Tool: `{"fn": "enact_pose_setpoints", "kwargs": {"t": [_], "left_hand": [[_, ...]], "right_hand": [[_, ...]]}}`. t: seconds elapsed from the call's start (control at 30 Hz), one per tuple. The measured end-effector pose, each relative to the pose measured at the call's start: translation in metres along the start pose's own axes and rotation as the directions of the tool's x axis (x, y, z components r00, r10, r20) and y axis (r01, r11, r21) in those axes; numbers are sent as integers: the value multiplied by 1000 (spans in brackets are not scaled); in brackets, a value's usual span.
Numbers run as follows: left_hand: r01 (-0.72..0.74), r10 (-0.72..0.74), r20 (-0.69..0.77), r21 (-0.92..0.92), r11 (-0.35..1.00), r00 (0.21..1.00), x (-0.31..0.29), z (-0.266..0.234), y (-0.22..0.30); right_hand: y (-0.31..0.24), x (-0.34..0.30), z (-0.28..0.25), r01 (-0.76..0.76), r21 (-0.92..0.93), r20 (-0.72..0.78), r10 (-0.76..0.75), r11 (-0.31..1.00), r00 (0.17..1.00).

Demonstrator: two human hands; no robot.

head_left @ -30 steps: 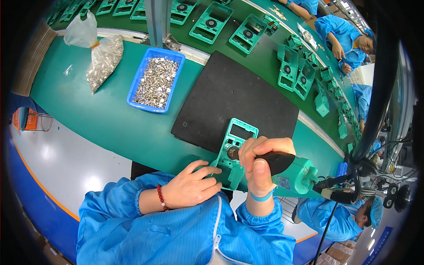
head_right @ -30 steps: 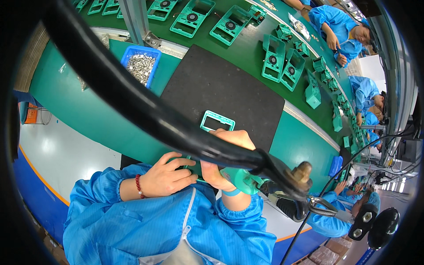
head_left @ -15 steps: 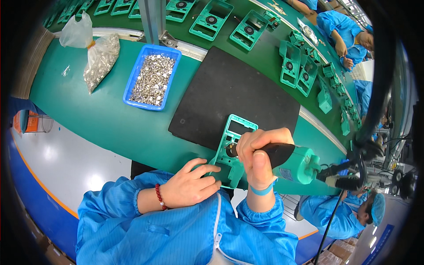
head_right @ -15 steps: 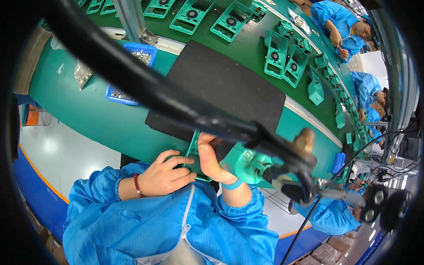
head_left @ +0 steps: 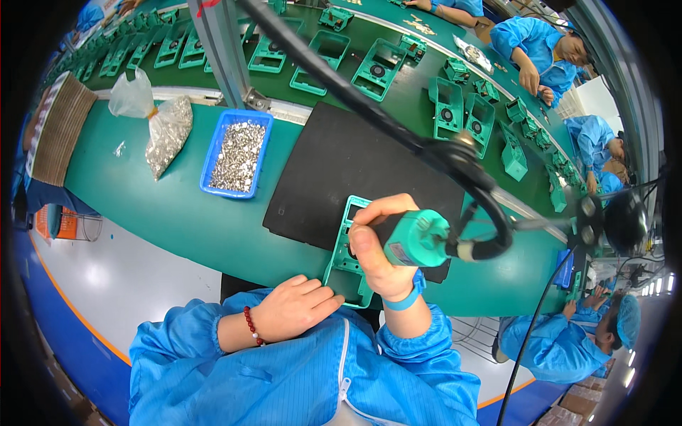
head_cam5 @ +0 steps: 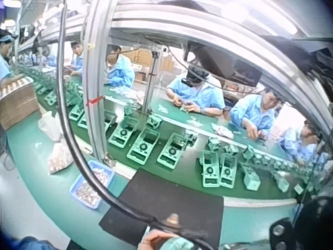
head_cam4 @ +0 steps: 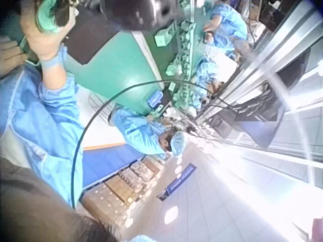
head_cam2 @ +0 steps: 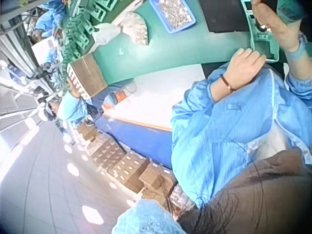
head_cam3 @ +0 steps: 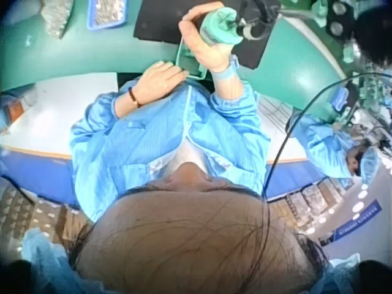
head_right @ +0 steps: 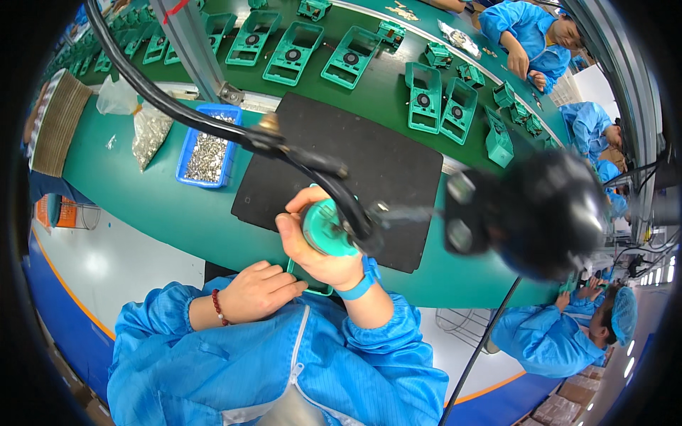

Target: The person assembles electronic components by placing screws into a green plastic housing and securing them with an electric screwdriver.

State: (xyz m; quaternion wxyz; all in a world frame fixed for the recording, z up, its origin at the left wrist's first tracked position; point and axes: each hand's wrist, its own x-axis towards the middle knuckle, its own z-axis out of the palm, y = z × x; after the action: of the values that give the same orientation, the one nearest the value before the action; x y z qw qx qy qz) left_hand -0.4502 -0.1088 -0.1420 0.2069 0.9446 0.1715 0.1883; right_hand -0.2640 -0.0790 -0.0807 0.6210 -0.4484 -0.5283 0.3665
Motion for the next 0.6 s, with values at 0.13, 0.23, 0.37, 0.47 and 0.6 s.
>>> {"fn": "enact_pose_setpoints", "kwargs": {"t": [0.13, 0.23, 0.37, 0.47, 0.6], "left_hand": [[23, -23, 1, -44, 999, 1000, 17, 3, 8], [-12, 12, 4, -48, 999, 1000, 36, 1, 17], [-3, 6, 59, -65, 998, 998, 70, -26, 41], [73, -60, 60, -246, 966, 996, 125, -52, 52], [189, -173, 79, -492, 850, 982, 198, -67, 84]], "right_hand": [[-28, 18, -45, 208, 83, -142, -195, 975, 971], [-61, 25, -92, 412, -101, -395, -417, 905, 818], [-79, 13, -150, 237, -295, -549, -367, 926, 751], [-74, 13, -190, 224, -261, -608, -340, 939, 718], [-70, 1, -236, 165, -409, -640, -411, 897, 649]]}}
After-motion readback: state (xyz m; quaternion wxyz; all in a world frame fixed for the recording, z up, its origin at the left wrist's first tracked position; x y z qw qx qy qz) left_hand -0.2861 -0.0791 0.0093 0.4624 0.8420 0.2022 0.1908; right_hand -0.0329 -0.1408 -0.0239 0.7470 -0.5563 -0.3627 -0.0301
